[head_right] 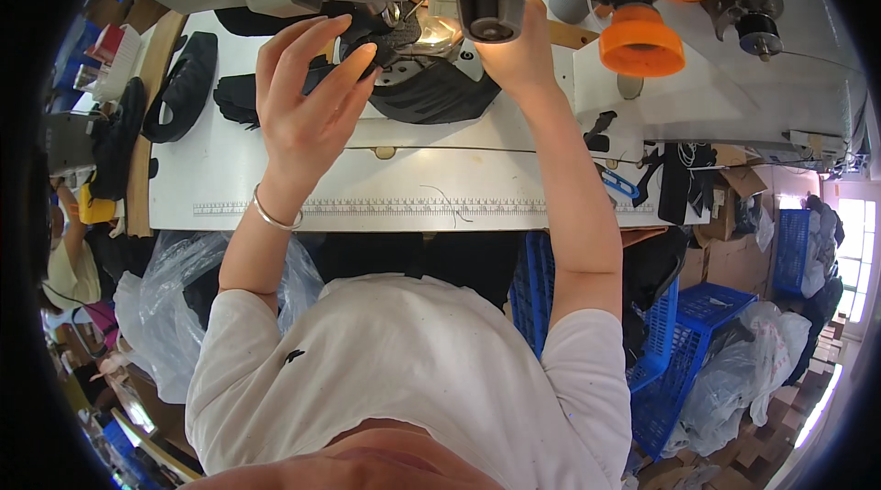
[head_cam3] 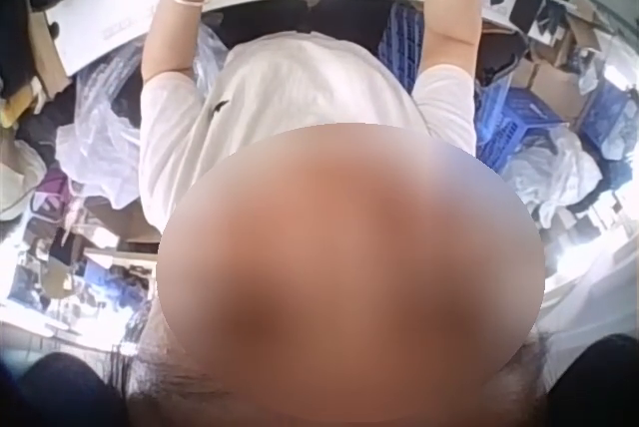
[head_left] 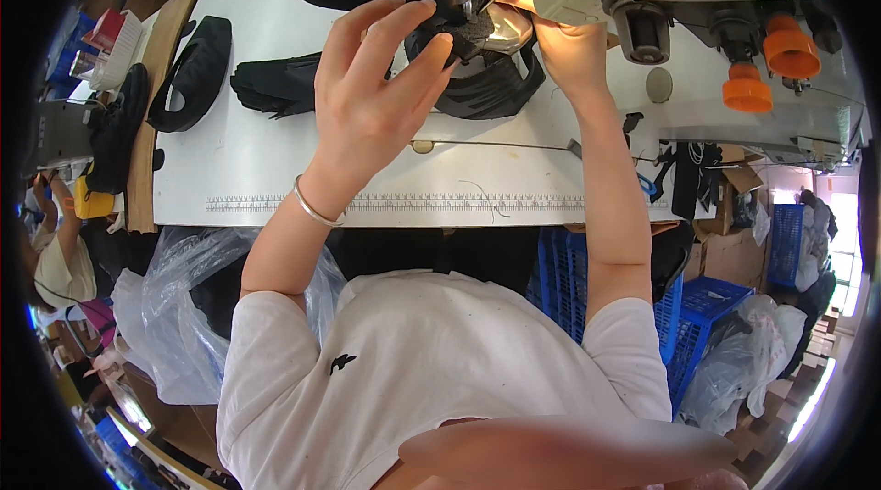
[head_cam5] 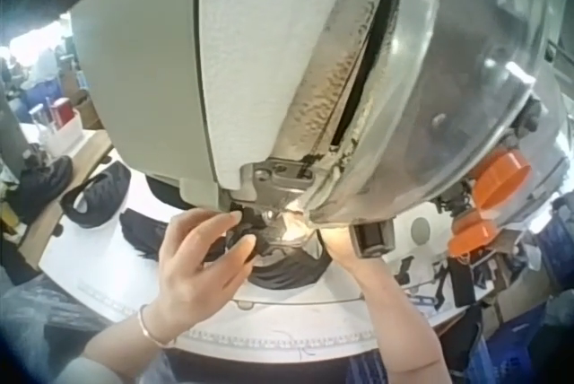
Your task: Stitching together black shoe upper components using an industrial sewing machine.
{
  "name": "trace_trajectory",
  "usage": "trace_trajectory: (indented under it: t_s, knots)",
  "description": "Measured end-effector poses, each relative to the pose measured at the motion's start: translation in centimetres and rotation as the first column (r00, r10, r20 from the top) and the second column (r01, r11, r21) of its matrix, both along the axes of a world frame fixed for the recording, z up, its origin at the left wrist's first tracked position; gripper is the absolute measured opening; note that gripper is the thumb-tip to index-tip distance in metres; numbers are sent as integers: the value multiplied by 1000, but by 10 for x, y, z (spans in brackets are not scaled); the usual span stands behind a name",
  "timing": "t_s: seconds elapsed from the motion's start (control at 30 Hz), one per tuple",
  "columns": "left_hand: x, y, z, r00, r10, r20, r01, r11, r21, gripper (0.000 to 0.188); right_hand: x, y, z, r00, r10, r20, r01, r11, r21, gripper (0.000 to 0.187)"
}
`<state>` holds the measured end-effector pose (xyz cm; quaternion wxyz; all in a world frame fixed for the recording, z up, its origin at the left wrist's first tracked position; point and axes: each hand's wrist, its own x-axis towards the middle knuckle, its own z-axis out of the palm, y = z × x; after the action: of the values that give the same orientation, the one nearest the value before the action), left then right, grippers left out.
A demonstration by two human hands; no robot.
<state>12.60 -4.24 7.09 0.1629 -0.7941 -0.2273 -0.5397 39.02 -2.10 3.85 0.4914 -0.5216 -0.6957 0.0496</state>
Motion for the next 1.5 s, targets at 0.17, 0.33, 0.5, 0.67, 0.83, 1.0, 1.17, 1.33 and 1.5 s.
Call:
trace_trajectory:
  t_s: [0.17,0.33,0.5,0.67,0.83,1.0,1.17,1.33,1.5]
  knots:
    - [4,-4,-1,1000,13,-13,-13,1000,3,31,3,3,-4,996,-62,60,61,998,7,30]
    - [7,-5,-3,999,25,-20,-25,1000,10,30,-2,8,-1,1000,-6,-27,8,996,88,32]
    - [6,-1,-6,1000,17,2,-17,1000,7,29,-10,3,7,999,26,-38,-23,996,91,29]
    - [5,-2,-8,1000,4,15,-4,1000,-23,30,-8,2,6,1000,-25,14,24,998,65,30]
    - [6,0,-8,999,-16,30,17,999,-36,31,-5,5,1,986,-114,118,96,985,143,31]
    - [5,5,-12,997,-63,34,64,998,-14,30,-13,-2,12,1000,-6,22,4,992,130,25]
    - [3,11,-13,993,-110,41,110,994,-12,30,-21,-12,21,998,42,-50,-38,996,75,13]
    - [4,9,-10,993,-110,37,111,994,-14,31,-21,-8,17,999,-21,-28,25,989,148,10]
    - [5,9,-9,996,-86,36,86,996,-16,32,-19,-7,15,998,15,-55,-8,993,122,9]
